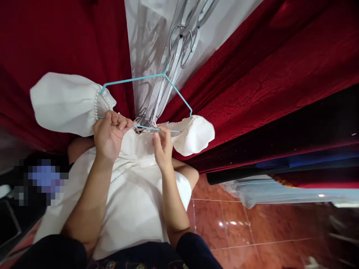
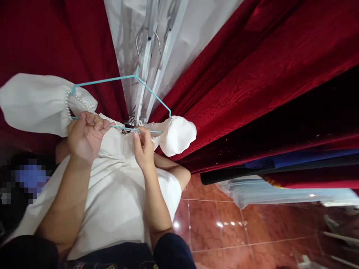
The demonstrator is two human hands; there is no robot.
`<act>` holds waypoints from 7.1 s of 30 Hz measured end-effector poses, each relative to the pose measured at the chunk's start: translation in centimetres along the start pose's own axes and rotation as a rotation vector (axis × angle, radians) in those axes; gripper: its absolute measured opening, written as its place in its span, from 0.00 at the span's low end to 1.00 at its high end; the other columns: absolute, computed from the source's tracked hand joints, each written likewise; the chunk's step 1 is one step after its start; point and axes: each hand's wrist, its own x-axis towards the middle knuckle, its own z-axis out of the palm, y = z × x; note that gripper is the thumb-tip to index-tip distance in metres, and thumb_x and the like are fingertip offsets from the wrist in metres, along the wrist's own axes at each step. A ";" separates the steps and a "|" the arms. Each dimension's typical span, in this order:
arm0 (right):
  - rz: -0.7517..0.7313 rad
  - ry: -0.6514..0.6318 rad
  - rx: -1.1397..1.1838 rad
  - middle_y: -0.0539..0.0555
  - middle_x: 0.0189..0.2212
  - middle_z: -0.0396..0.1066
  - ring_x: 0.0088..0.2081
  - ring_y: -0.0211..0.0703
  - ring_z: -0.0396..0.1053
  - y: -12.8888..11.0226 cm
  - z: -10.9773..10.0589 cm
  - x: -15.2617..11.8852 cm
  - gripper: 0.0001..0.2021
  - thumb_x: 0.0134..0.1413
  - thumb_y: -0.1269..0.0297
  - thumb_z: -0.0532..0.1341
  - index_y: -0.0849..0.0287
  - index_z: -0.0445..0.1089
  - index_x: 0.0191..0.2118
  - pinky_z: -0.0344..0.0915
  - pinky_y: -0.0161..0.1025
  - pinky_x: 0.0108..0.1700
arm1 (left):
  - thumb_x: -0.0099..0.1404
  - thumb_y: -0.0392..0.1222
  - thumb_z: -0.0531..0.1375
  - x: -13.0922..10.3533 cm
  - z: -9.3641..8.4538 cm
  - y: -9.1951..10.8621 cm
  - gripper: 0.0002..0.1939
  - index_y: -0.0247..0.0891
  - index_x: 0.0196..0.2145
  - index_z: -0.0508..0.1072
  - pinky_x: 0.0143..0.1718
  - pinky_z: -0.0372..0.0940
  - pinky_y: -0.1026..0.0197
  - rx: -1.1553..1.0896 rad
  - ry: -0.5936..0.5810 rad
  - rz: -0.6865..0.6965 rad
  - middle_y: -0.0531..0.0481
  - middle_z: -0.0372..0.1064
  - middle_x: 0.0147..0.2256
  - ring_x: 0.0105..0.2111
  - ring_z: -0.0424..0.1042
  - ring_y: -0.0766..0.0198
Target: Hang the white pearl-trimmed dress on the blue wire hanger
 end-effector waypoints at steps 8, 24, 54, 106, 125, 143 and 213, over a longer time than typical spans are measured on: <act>-0.033 0.093 0.082 0.46 0.26 0.55 0.28 0.36 0.57 -0.2 0.9 0.8 0.20 0.70 0.39 0.55 0.51 0.65 0.48 0.56 0.38 0.35 | 0.68 0.60 0.67 -0.1 -1.2 0.4 0.21 0.41 0.33 0.67 0.45 0.76 0.60 0.229 -0.043 -0.039 0.51 0.74 0.30 0.40 0.82 0.59; -0.129 0.244 0.011 0.46 0.25 0.57 0.28 0.31 0.54 -2.0 -0.3 1.2 0.17 0.67 0.47 0.64 0.58 0.70 0.36 0.51 0.35 0.33 | 0.65 0.37 0.72 0.2 -1.6 5.2 0.17 0.44 0.52 0.80 0.71 0.57 0.46 1.056 0.029 0.723 0.46 0.73 0.54 0.60 0.69 0.53; -0.165 0.297 -0.007 0.47 0.28 0.62 0.29 0.30 0.57 -1.6 0.4 2.0 0.18 0.65 0.47 0.65 0.59 0.73 0.36 0.54 0.34 0.33 | 0.69 0.56 0.67 0.8 -3.7 1.4 0.19 0.39 0.47 0.81 0.52 0.76 0.53 0.523 -0.172 -0.038 0.41 0.83 0.47 0.52 0.82 0.49; -0.402 0.805 -0.136 0.56 0.34 0.80 0.39 0.44 0.78 2.1 -8.3 -1.3 0.09 0.59 0.59 0.67 0.60 0.80 0.36 0.74 0.45 0.46 | 0.65 0.47 0.60 0.7 -2.1 -2.4 0.08 0.42 0.39 0.69 0.49 0.72 0.53 0.396 0.016 0.210 0.51 0.76 0.28 0.38 0.81 0.55; -0.437 0.328 -0.176 0.51 0.37 0.77 0.42 0.40 0.74 -0.5 -1.6 2.4 0.10 0.69 0.59 0.62 0.55 0.79 0.39 0.71 0.41 0.47 | 0.61 0.43 0.69 1.6 -5.6 0.0 0.09 0.40 0.40 0.80 0.53 0.70 0.58 0.573 -0.175 0.250 0.46 0.79 0.44 0.46 0.77 0.57; -0.450 0.292 -0.203 0.51 0.38 0.78 0.43 0.40 0.75 -0.7 -3.2 2.6 0.10 0.68 0.57 0.63 0.54 0.80 0.40 0.73 0.42 0.48 | 0.56 0.15 0.59 7.3 -9.2 7.1 0.17 0.34 0.33 0.77 0.35 0.63 0.65 0.692 0.303 0.672 0.56 0.71 0.30 0.30 0.67 0.71; -0.006 1.068 -0.284 0.42 0.23 0.52 0.27 0.29 0.51 1.9 -12.9 3.0 0.20 0.50 0.89 0.58 0.55 0.53 0.24 0.54 0.34 0.35 | 0.77 0.62 0.55 -0.7 1.6 -1.8 0.25 0.42 0.30 0.57 0.52 0.77 0.52 0.062 -0.095 -0.046 0.59 0.53 0.23 0.30 0.74 0.66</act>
